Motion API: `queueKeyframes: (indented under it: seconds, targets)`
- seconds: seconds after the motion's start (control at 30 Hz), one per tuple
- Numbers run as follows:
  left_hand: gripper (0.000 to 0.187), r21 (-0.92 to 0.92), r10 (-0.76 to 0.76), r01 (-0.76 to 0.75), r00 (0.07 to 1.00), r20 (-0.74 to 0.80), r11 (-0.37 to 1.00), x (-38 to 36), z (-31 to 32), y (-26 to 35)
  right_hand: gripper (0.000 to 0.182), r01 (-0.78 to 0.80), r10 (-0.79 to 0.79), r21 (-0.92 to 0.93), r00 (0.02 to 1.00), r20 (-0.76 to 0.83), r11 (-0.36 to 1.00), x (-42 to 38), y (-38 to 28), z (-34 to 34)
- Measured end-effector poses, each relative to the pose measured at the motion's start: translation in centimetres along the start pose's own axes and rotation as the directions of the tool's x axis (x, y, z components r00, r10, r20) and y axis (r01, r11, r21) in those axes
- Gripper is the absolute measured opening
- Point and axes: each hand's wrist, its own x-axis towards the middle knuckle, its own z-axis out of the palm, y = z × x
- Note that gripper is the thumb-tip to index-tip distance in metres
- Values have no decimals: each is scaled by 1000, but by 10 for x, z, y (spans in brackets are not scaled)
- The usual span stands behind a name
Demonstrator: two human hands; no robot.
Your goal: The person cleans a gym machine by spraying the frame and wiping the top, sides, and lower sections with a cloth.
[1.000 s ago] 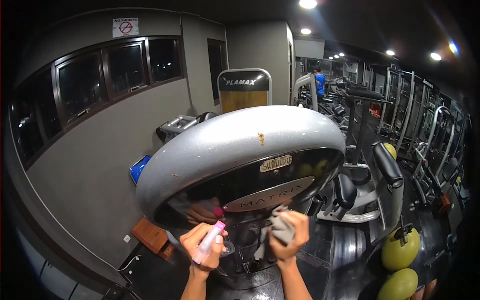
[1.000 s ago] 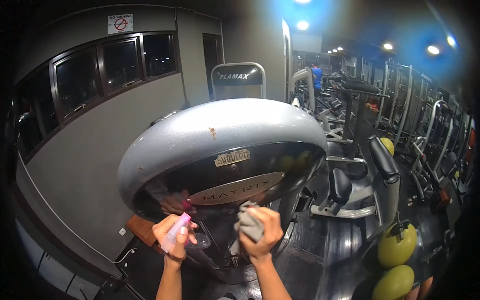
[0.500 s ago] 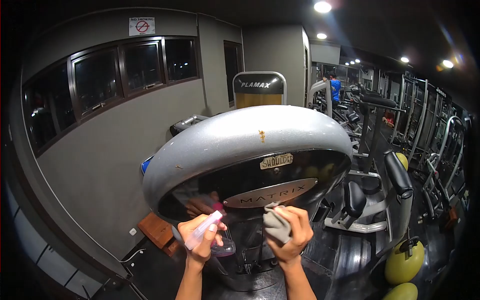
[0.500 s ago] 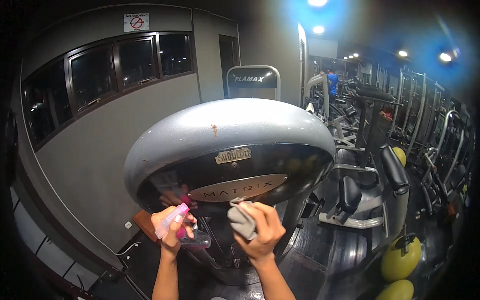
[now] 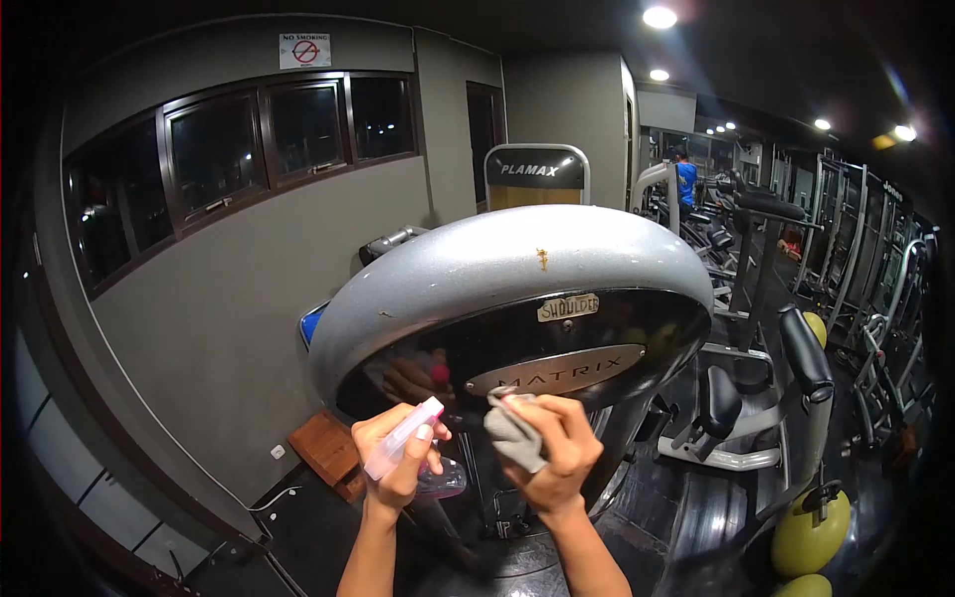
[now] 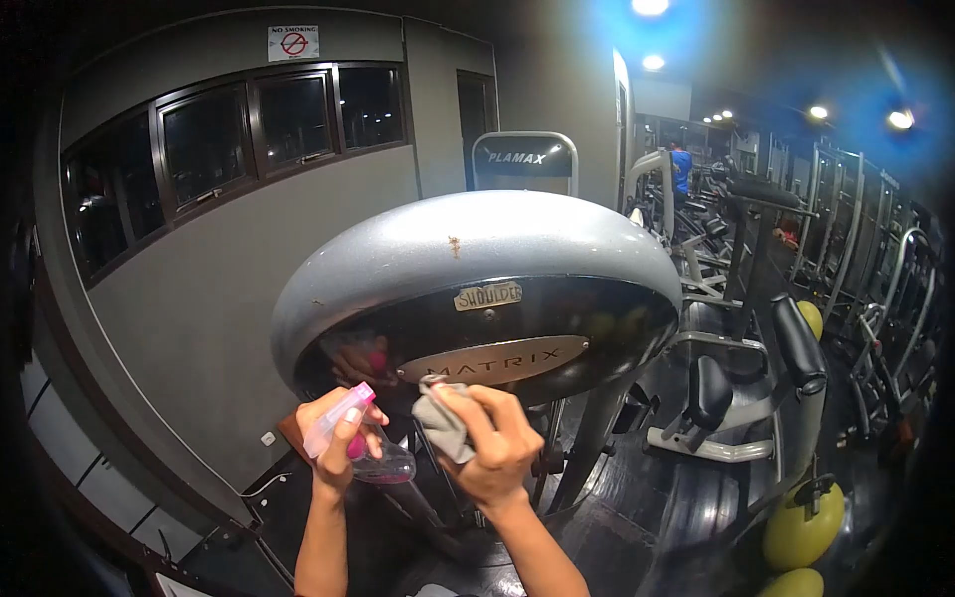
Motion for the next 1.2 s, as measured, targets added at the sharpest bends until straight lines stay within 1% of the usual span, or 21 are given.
queueKeyframes:
  seconds: [0.07, 0.13, 0.2, 0.27, 0.33, 0.4, 0.47, 0.53, 0.6, 0.63, 0.67, 0.73, 0.77, 0.8, 0.87, 0.93, 1.0, 1.03, 1.07, 1.13, 1.2]
  targets:
    - [30, -10, 9, -9, 1000, 5, 1000, 5, 2, 5, 37, 27, -25, -31, 997, 78, 999, 2, -6, 4]
    - [31, -14, 15, -15, 1000, 2, 1000, 8, 4, 9, 40, 26, -25, -10, 995, 96, 1000, 5, -2, -3]
    - [31, -19, 19, -19, 1000, -4, 1000, 11, 5, 11, 45, -19, 20, -14, 1000, 16, 1000, 13, 4, -17]
    - [31, -10, 59, -59, 998, 21, 998, 14, 7, 13, 50, -51, 46, -73, 996, -73, 996, 25, 9, -27]
    - [31, 5, 58, -58, 998, 22, 998, 17, 7, 15, 49, -30, 27, -68, 999, -44, 997, 33, 4, -27]
    - [31, 22, 55, -56, 998, 30, 998, 22, 7, 17, 50, 5, -3, -61, 999, 38, 998, 36, -5, -19]
    - [31, 17, 56, -57, 998, 15, 998, 25, 8, 19, 53, 76, -71, -66, 994, 86, 995, 35, -10, -8]
    - [32, 14, 56, -56, 998, 8, 998, 27, 8, 20, 54, 63, -58, -45, 992, 111, 997, 35, -10, -8]
    - [32, -15, 27, -27, 1000, 1, 1000, 27, 7, 21, 54, 3, 0, -25, 993, 119, 1000, 42, -8, -22]
    - [32, -14, 29, -29, 1000, 0, 999, 27, 5, 20, 54, 0, 7, -88, 997, 77, 996, 44, -4, -27]
    - [33, -34, 33, -33, 999, 8, 999, 27, 4, 18, 54, 4, -3, -77, 1000, 17, 997, 48, 1, -31]
    - [34, -54, 37, -36, 999, 17, 998, 27, 2, 14, 52, 10, -13, -99, 999, -31, 995, 53, 2, -31]
    - [34, -33, 38, -36, 999, 37, 999, 28, 0, 13, 49, 51, -55, -104, 998, -44, 993, 55, -1, -27]
    - [33, -12, 37, -36, 998, 58, 999, 28, -1, 13, 46, 54, -55, -121, 999, 2, 991, 54, -4, -23]
    - [33, -1, 27, -27, 997, 69, 1000, 29, -4, 13, 46, 74, -67, -65, 993, 100, 995, 52, -14, -12]
    - [33, 9, 22, -22, 997, 77, 1000, 30, -5, 13, 47, 101, -82, -74, 971, 224, 992, 53, -29, -9]
    - [33, 8, 7, -8, 995, 104, 1000, 31, -8, 12, 47, 70, -54, -65, 972, 229, 995, 58, -28, -14]
    - [33, 5, 11, -12, 994, 105, 1000, 31, -10, 12, 48, 38, -25, -62, 979, 205, 997, 60, -24, -19]
    - [32, -6, 12, -11, 993, 119, 1000, 31, -11, 11, 49, 20, -3, -103, 986, 165, 995, 62, -19, -24]
    - [32, -32, 25, -21, 991, 132, 999, 32, -10, 9, 47, 4, 4, -145, 998, 56, 989, 68, -12, -34]
    - [30, -19, -17, 19, 992, 128, 1000, 32, -8, 13, 47, -8, 15, -172, 999, 36, 985, 73, -12, -37]
